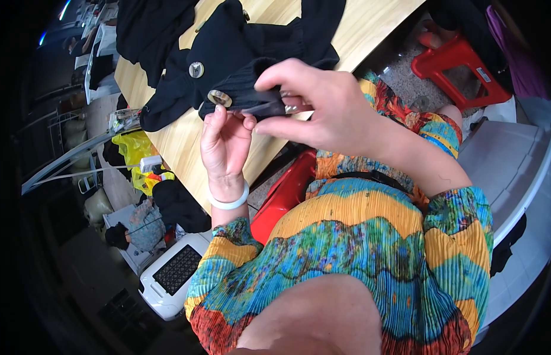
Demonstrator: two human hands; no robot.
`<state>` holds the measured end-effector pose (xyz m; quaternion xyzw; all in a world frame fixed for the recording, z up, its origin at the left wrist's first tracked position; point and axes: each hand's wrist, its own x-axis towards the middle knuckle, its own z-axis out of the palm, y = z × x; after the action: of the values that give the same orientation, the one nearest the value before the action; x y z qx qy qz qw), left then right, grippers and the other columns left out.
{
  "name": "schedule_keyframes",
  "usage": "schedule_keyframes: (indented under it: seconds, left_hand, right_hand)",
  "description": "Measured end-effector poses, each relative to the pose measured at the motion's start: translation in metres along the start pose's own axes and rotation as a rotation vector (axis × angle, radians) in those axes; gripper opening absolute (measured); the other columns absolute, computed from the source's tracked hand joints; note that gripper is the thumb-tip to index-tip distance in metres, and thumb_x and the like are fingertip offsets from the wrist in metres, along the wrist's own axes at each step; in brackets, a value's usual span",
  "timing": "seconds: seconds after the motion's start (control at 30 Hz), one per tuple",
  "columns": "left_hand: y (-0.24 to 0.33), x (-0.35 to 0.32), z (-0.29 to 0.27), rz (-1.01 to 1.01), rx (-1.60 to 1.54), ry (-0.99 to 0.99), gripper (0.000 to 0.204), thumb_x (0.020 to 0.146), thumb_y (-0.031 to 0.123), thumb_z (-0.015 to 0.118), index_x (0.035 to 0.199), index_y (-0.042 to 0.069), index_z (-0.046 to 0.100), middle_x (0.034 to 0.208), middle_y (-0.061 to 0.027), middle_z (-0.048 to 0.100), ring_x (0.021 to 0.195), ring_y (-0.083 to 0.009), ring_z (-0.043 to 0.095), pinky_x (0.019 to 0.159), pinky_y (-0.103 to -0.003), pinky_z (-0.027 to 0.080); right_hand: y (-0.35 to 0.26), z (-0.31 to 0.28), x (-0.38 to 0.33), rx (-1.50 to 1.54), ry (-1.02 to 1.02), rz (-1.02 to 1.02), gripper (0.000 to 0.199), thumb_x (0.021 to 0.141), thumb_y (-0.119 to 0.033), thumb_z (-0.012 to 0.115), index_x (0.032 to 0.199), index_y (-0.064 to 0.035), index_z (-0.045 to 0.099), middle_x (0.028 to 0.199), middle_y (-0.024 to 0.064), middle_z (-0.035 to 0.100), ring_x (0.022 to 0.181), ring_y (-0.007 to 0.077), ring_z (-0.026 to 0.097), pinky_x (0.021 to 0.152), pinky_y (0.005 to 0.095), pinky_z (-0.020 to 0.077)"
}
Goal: Inspecting black garments and using thread nippers to trim excess threads around eyelets and seams.
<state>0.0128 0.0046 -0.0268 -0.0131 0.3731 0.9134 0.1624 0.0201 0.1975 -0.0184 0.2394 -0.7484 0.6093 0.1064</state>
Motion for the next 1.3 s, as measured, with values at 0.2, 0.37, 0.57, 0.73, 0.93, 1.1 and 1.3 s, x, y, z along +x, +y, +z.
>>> schedule_keyframes:
  seconds: [0.2, 0.37, 0.57, 0.73, 0.93, 1.1, 1.3]
  left_hand:
    - [-0.008, 0.005, 0.01, -0.007, -0.007, 0.05, 0.017, 0.082, 0.009, 0.052, 0.085, -0.005, 0.059, 0.082, -0.0155, 0.061, 0.073, -0.0216, 0.058, 0.063, -0.029, 0.048]
    - [-0.006, 0.006, 0.002, -0.022, -0.06, 0.076, 0.016, 0.082, 0.008, 0.052, 0.085, -0.005, 0.06, 0.084, -0.013, 0.06, 0.077, -0.0221, 0.058, 0.062, -0.03, 0.048]
    - [-0.011, 0.007, 0.004, -0.003, 0.238, 0.097, 0.015, 0.08, 0.001, 0.051, 0.092, -0.005, 0.058, 0.088, -0.0129, 0.061, 0.072, -0.0193, 0.059, 0.061, -0.027, 0.049]
    - [-0.031, -0.001, 0.021, 0.059, 0.486, -0.076, 0.024, 0.077, -0.005, 0.057, 0.1, -0.001, 0.054, 0.096, -0.006, 0.058, 0.084, -0.0086, 0.055, 0.07, -0.022, 0.047]
    - [-0.017, -0.024, -0.004, -0.137, 0.741, -0.133, 0.012, 0.08, 0.0, 0.054, 0.091, -0.001, 0.058, 0.084, -0.0052, 0.06, 0.076, -0.0088, 0.056, 0.067, -0.021, 0.046]
    - [0.015, -0.002, -0.028, 0.388, 0.959, 0.376, 0.009, 0.081, 0.006, 0.056, 0.088, 0.001, 0.058, 0.075, -0.0021, 0.058, 0.066, -0.0071, 0.052, 0.058, -0.02, 0.043]
    - [0.062, 0.07, -0.028, 0.821, 1.742, 0.276, 0.027, 0.075, 0.02, 0.063, 0.094, 0.001, 0.056, 0.103, -0.0143, 0.052, 0.09, -0.0268, 0.053, 0.074, -0.032, 0.044]
  right_hand:
    - [0.011, 0.009, 0.004, -0.181, 0.103, -0.162, 0.024, 0.063, 0.001, 0.065, 0.084, -0.0033, 0.054, 0.065, 0.0038, 0.051, 0.054, 0.0106, 0.051, 0.047, 0.0217, 0.0418]
    - [0.019, -0.012, 0.013, -0.094, 0.312, -0.001, 0.014, 0.073, -0.003, 0.065, 0.082, -0.0012, 0.055, 0.062, -0.0008, 0.052, 0.053, 0.0014, 0.045, 0.047, 0.0163, 0.0363]
    - [0.02, -0.021, 0.008, 0.059, 0.171, 0.215, 0.018, 0.078, -0.017, 0.063, 0.08, -0.001, 0.056, 0.056, -0.0025, 0.046, 0.051, 0.0017, 0.038, 0.044, 0.018, 0.0303]
    - [0.009, 0.003, 0.003, 0.172, 0.017, 0.281, 0.02, 0.073, -0.009, 0.065, 0.087, -0.0004, 0.053, 0.065, 0.0011, 0.055, 0.061, 0.0037, 0.05, 0.053, 0.0187, 0.0407]
    - [-0.014, -0.038, -0.001, 0.074, -0.037, 0.292, 0.008, 0.073, -0.003, 0.064, 0.077, -0.0005, 0.057, 0.072, 0.0027, 0.057, 0.066, 0.0063, 0.055, 0.058, 0.0183, 0.0453]
    - [-0.03, -0.136, -0.024, 0.226, 0.506, 0.121, 0.012, 0.077, 0.0, 0.055, 0.088, -0.0012, 0.052, 0.079, 0.002, 0.052, 0.068, 0.0051, 0.049, 0.062, 0.0185, 0.0403]
    - [-0.012, -0.122, -0.025, 0.074, 0.378, 0.342, 0.014, 0.077, 0.003, 0.055, 0.09, -0.002, 0.051, 0.069, -0.004, 0.049, 0.061, 0.0005, 0.045, 0.054, 0.0136, 0.0344]
